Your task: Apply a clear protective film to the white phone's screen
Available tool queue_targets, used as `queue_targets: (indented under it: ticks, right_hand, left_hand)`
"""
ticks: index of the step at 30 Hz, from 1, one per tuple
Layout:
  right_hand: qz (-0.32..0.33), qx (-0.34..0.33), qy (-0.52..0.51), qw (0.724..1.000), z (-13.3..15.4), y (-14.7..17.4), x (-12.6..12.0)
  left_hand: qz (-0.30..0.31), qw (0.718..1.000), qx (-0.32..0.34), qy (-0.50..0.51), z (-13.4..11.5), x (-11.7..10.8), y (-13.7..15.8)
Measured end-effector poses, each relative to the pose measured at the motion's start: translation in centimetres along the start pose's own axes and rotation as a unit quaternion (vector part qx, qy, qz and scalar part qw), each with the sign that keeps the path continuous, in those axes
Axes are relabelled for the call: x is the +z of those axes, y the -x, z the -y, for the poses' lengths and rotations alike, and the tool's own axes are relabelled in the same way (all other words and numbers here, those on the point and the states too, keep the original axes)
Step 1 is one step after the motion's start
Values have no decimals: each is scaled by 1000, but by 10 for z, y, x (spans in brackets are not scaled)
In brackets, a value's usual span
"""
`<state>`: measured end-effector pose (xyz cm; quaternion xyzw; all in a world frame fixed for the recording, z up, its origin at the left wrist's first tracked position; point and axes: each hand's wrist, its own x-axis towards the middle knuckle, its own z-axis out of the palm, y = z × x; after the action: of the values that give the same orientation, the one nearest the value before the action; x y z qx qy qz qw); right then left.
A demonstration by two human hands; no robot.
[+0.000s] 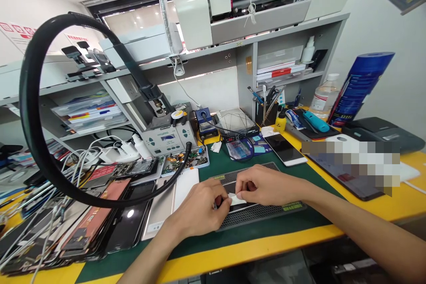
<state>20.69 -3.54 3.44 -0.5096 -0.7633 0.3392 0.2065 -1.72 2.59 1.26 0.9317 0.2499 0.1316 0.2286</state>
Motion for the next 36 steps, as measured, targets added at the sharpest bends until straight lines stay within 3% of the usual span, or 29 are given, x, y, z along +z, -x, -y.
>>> queue_targets:
  ticks: [12, 19, 24, 28, 31, 36]
  right_hand:
    - [0, 33, 49, 998, -4, 1, 0]
    - [-5, 40, 61, 997, -6, 2, 0]
    - [-55, 31, 77, 995, -6, 5, -4]
    - [-96, -56, 139, 984, -3, 20, 7]
    - [-73, -138, 212, 965, -4, 34, 21]
    - [-68, -125, 287, 947, -2, 44, 39]
  left_hand:
    - [-39, 998, -42, -16, 6, 9, -4]
    - [-107, 992, -52, -40, 17, 6, -7]
    - [-166, 982, -53, -69, 33, 0, -8]
    - [-190, 977, -51, -88, 45, -7, -6]
    - [-194, 975, -49, -99, 51, -11, -5]
    - [-191, 974, -46, -115, 52, -13, -3]
